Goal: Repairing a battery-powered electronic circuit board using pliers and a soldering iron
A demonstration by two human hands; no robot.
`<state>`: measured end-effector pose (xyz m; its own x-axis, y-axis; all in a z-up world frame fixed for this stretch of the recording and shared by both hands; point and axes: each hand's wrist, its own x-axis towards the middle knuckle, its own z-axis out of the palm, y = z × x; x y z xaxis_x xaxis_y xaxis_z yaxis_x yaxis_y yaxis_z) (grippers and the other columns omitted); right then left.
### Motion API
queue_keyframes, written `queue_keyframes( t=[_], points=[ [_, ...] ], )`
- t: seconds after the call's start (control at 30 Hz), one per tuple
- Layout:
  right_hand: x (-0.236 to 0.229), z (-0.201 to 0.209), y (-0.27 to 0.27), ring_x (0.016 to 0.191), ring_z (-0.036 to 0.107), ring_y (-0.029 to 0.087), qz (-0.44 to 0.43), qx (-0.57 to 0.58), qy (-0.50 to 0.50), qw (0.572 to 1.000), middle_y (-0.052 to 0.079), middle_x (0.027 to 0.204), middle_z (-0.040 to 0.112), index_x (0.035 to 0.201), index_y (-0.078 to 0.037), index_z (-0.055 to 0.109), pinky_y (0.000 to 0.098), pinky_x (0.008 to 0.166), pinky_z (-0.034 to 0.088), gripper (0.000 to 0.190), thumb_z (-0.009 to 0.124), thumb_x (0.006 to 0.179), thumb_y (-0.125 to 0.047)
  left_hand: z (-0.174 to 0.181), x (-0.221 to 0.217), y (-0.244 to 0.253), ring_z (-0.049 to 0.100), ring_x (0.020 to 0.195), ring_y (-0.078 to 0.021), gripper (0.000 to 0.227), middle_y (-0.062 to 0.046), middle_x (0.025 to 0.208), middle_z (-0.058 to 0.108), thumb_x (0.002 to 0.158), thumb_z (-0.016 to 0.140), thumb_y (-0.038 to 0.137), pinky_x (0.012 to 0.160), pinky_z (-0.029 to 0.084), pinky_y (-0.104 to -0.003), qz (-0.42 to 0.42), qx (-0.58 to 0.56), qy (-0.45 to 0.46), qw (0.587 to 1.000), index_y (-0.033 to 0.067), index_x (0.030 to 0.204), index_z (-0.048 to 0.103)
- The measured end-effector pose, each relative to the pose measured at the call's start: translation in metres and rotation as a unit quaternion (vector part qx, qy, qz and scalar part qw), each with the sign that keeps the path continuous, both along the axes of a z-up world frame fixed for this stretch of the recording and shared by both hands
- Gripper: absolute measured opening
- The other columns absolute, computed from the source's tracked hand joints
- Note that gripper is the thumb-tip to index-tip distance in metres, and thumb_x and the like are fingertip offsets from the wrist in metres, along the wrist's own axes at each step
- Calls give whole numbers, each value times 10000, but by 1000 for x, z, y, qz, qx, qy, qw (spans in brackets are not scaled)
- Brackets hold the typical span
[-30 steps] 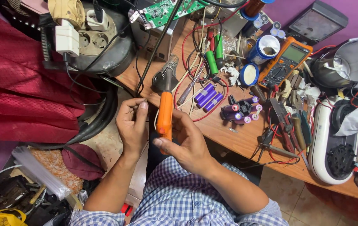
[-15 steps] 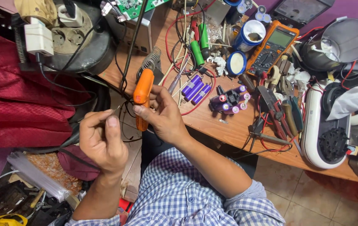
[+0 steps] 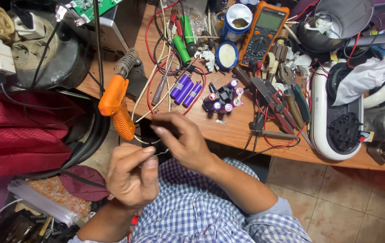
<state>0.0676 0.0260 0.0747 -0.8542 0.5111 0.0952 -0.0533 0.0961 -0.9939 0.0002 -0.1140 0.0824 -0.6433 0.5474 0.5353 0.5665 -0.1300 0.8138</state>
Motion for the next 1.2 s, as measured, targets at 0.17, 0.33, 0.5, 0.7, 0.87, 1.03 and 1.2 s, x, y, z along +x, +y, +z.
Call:
queue_keyframes(
  t=[0.17,0.33,0.5,0.7,0.87,1.03,1.2],
  points=[
    [80,-37,65,854,707,263,-254,178,19,950,147,910,719,1084,-16,761,363,797,564,145,700,957,-51,-27,4,60,633,692,-330,124,-150,835,644,879,720,14,632,537,-391,-52,14,46,998,14,988,779],
    [132,-48,136,958,574,319,-309,388,-121,860,159,1066,621,1249,0,724,402,803,484,231,680,1054,-115,-100,2,82,610,797,-347,84,-103,844,603,919,696,137,738,491,-447,-107,-125,137,977,105,957,764],
    [148,-72,157,989,542,348,-255,440,-192,840,150,1044,591,1262,-38,741,451,915,425,313,776,986,-181,-120,1,94,606,899,-320,88,-73,873,591,933,698,157,804,483,-444,-91,-143,202,965,136,997,754],
    [146,-61,159,980,541,400,-239,444,-191,842,161,1028,540,1234,-22,699,484,859,425,277,752,983,-127,-137,-3,100,587,956,-263,158,-24,893,582,910,677,145,824,476,-392,-63,-203,253,944,198,1042,746],
    [150,-54,164,1014,586,420,-250,454,-150,842,158,1053,523,1185,-52,656,476,863,477,145,651,1043,-76,-134,0,105,585,981,-259,162,-18,919,601,923,671,149,827,479,-393,-46,-203,264,942,199,1065,733],
    [152,-29,152,974,642,436,-241,430,-107,864,193,1027,588,1234,-3,595,504,853,516,169,535,1078,25,-135,3,109,577,1017,-249,148,-6,948,608,924,667,155,842,471,-395,-23,-198,284,938,201,1053,724],
    [150,-21,139,870,645,351,-197,477,-95,851,118,943,642,1250,-77,687,441,876,480,242,663,1013,-32,-133,4,111,599,965,-258,182,-30,968,611,980,640,282,815,466,-397,-24,-177,263,948,162,1102,701]
  ],
)
